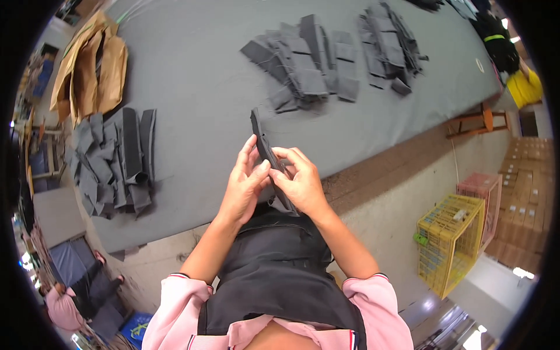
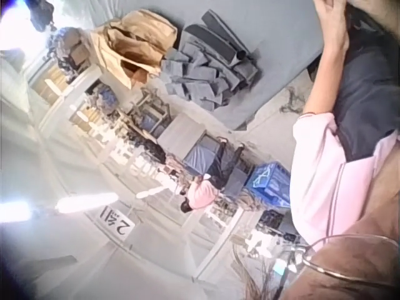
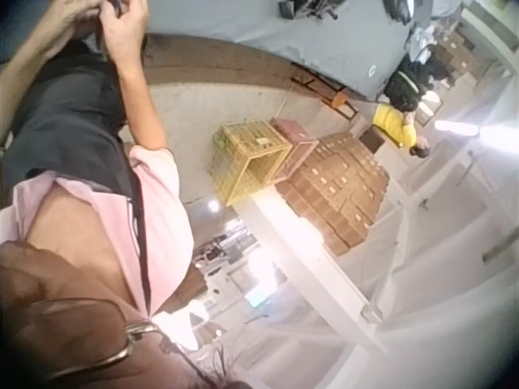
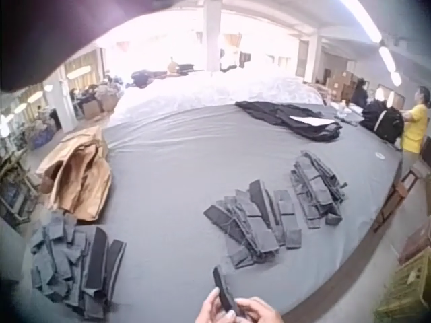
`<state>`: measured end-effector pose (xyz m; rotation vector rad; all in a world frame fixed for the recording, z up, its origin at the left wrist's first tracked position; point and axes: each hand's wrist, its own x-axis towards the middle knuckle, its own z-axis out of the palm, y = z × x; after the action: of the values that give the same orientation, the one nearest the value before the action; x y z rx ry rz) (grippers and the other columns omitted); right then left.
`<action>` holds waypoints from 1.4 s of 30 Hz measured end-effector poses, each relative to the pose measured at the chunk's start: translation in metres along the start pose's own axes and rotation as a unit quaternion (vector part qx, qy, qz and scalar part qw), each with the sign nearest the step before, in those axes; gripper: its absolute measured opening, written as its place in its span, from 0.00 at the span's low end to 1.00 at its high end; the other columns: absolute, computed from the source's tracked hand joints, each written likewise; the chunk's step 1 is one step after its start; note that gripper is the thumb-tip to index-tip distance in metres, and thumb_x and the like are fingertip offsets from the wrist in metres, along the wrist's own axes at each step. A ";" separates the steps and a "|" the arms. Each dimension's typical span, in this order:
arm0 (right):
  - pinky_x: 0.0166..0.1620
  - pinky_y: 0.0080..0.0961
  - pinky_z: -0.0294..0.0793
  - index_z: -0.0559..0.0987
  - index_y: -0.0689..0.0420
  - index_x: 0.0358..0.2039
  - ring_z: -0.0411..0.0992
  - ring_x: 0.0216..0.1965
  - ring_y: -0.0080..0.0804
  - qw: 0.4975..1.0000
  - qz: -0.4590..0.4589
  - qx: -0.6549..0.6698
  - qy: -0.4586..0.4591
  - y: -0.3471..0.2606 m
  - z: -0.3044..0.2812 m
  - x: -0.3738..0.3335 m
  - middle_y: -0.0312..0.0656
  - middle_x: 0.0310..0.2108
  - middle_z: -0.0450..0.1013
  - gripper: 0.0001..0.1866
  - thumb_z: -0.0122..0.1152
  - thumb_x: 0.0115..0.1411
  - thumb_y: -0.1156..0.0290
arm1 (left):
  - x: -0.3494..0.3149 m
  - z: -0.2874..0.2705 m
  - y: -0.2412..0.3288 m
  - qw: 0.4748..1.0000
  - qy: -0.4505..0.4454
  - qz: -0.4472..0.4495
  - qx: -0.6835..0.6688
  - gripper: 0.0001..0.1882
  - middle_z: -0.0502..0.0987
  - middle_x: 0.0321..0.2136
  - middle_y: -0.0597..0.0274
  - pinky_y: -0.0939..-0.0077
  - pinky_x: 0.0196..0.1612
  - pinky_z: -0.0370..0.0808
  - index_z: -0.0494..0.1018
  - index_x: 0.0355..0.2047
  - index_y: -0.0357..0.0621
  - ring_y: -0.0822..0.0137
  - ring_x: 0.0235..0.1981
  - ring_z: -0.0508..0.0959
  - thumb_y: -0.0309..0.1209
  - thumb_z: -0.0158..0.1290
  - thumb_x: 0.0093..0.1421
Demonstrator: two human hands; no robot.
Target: Trim and inspect fabric strap components using a hand-held cutter in a factory setting.
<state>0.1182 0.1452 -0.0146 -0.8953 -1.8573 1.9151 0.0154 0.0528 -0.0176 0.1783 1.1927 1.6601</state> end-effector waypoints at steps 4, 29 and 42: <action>0.35 0.15 0.72 0.70 0.64 0.50 0.70 0.37 0.19 0.997 0.012 0.071 -0.038 0.009 0.029 0.001 0.37 0.44 0.64 0.22 0.60 0.54 0.82 | 0.000 -0.028 0.003 0.992 0.037 -0.028 -0.118 0.38 0.61 0.56 0.49 0.68 0.54 0.68 0.44 0.65 0.43 0.64 0.52 0.68 0.26 0.52 0.59; 0.33 0.16 0.70 0.65 0.63 0.51 0.68 0.30 0.16 0.992 -0.037 0.104 0.056 0.015 0.036 0.023 0.38 0.35 0.70 0.23 0.59 0.59 0.69 | 0.011 -0.013 0.012 0.995 0.010 0.061 0.074 0.25 0.69 0.48 0.55 0.77 0.47 0.69 0.55 0.60 0.33 0.69 0.43 0.73 0.21 0.38 0.61; 0.40 0.29 0.72 0.70 0.62 0.42 0.70 0.39 0.34 0.989 0.070 0.132 0.000 0.007 0.021 0.027 0.45 0.39 0.68 0.19 0.62 0.50 0.74 | 0.000 0.007 0.008 0.996 0.068 0.050 -0.033 0.34 0.67 0.52 0.52 0.70 0.55 0.66 0.54 0.61 0.37 0.62 0.52 0.69 0.18 0.38 0.49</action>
<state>0.0862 0.1452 -0.0284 -0.9578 -1.5285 2.1809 0.0151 0.0573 -0.0081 0.0855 1.2467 1.8207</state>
